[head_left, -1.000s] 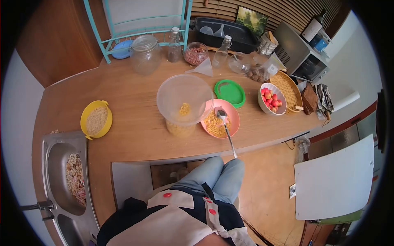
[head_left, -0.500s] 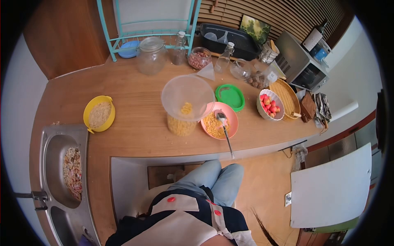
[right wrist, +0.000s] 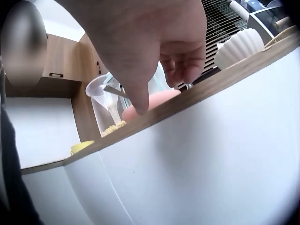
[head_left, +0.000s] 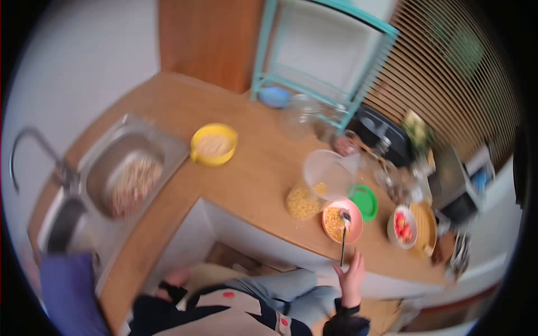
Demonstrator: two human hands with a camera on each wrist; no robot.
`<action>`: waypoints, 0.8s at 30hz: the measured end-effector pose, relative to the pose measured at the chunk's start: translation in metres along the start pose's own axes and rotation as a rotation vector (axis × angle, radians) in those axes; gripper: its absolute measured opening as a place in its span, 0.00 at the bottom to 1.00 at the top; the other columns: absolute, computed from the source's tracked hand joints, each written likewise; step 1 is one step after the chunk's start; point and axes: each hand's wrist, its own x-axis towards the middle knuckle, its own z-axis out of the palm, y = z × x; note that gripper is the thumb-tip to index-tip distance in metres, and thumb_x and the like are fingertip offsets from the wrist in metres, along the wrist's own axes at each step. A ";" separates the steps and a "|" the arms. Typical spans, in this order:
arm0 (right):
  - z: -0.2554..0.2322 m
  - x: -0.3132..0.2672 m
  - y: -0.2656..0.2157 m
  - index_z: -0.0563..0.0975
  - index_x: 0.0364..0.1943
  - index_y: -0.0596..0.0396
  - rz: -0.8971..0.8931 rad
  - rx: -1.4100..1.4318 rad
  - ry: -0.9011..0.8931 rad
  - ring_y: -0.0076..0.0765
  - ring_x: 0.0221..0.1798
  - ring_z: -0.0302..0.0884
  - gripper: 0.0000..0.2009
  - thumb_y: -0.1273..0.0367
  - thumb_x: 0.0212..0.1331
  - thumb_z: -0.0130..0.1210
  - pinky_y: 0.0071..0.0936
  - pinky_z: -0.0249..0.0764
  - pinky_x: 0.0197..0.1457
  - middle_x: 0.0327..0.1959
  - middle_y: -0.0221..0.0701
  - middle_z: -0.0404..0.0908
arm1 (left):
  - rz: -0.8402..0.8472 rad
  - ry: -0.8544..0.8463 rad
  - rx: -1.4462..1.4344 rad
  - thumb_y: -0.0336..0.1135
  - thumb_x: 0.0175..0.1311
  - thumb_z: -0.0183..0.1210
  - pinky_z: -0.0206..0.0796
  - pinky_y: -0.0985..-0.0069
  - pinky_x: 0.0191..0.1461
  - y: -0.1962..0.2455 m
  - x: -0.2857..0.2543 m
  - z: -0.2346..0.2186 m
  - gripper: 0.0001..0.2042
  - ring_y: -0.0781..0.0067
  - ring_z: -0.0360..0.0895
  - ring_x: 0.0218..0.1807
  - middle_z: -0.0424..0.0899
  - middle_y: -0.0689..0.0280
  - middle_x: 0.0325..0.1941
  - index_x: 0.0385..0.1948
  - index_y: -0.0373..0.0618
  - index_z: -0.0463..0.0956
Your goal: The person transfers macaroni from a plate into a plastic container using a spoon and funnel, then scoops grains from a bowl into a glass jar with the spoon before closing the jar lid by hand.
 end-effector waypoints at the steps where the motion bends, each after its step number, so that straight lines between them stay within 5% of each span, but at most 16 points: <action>1: 0.004 0.009 -0.012 0.63 0.55 0.58 0.001 -0.008 0.012 0.42 0.35 0.71 0.39 0.58 0.34 0.67 0.35 0.70 0.35 0.36 0.38 0.71 | -0.069 -0.151 0.007 0.38 0.50 0.54 0.67 0.63 0.42 -0.005 0.030 -0.010 0.11 0.50 0.75 0.38 0.78 0.51 0.34 0.31 0.42 0.77; 5: -0.013 0.042 -0.034 0.65 0.53 0.56 0.107 0.043 -0.111 0.42 0.37 0.71 0.35 0.56 0.38 0.63 0.33 0.71 0.34 0.33 0.36 0.70 | 0.425 0.152 -0.213 0.40 0.58 0.53 0.68 0.71 0.39 0.138 0.010 -0.133 0.13 0.60 0.77 0.36 0.79 0.55 0.31 0.37 0.40 0.74; 9: 0.000 0.051 -0.027 0.67 0.52 0.56 0.160 0.088 -0.055 0.43 0.32 0.72 0.34 0.56 0.39 0.63 0.33 0.70 0.32 0.31 0.35 0.70 | 0.767 0.008 -0.711 0.35 0.60 0.54 0.68 0.77 0.37 0.246 0.063 -0.152 0.12 0.68 0.78 0.33 0.78 0.55 0.31 0.40 0.37 0.71; 12: -0.002 0.054 -0.024 0.68 0.50 0.55 0.133 0.033 -0.101 0.41 0.28 0.72 0.30 0.59 0.40 0.63 0.32 0.70 0.29 0.30 0.34 0.71 | 0.889 0.073 -0.768 0.36 0.58 0.56 0.68 0.78 0.35 0.302 0.099 -0.137 0.14 0.68 0.78 0.31 0.77 0.56 0.29 0.41 0.36 0.69; 15: -0.005 0.056 -0.025 0.71 0.47 0.53 0.077 0.027 -0.093 0.39 0.26 0.73 0.25 0.62 0.42 0.62 0.31 0.70 0.27 0.27 0.32 0.71 | 1.003 0.108 -0.401 0.36 0.56 0.58 0.68 0.78 0.32 0.315 0.101 -0.141 0.12 0.73 0.76 0.28 0.76 0.62 0.30 0.35 0.37 0.70; 18: -0.008 0.059 -0.024 0.73 0.45 0.52 0.049 0.042 -0.102 0.38 0.26 0.73 0.21 0.65 0.43 0.61 0.31 0.70 0.27 0.24 0.31 0.71 | 1.000 0.048 -0.365 0.36 0.56 0.58 0.67 0.78 0.31 0.309 0.103 -0.144 0.12 0.75 0.75 0.28 0.76 0.62 0.29 0.33 0.37 0.70; 20: -0.008 0.060 -0.017 0.73 0.47 0.49 -0.051 -0.039 -0.118 0.35 0.25 0.72 0.19 0.65 0.47 0.57 0.28 0.70 0.27 0.25 0.30 0.69 | 0.954 0.000 -0.424 0.35 0.56 0.58 0.68 0.79 0.32 0.311 0.105 -0.144 0.14 0.77 0.75 0.29 0.76 0.62 0.28 0.38 0.35 0.70; 24: -0.015 0.059 -0.015 0.73 0.46 0.52 -0.089 0.049 -0.167 0.36 0.27 0.72 0.18 0.72 0.48 0.55 0.29 0.70 0.29 0.26 0.31 0.72 | 0.921 -0.166 -0.668 0.32 0.59 0.55 0.70 0.80 0.35 0.316 0.114 -0.129 0.27 0.76 0.76 0.33 0.74 0.61 0.33 0.57 0.32 0.52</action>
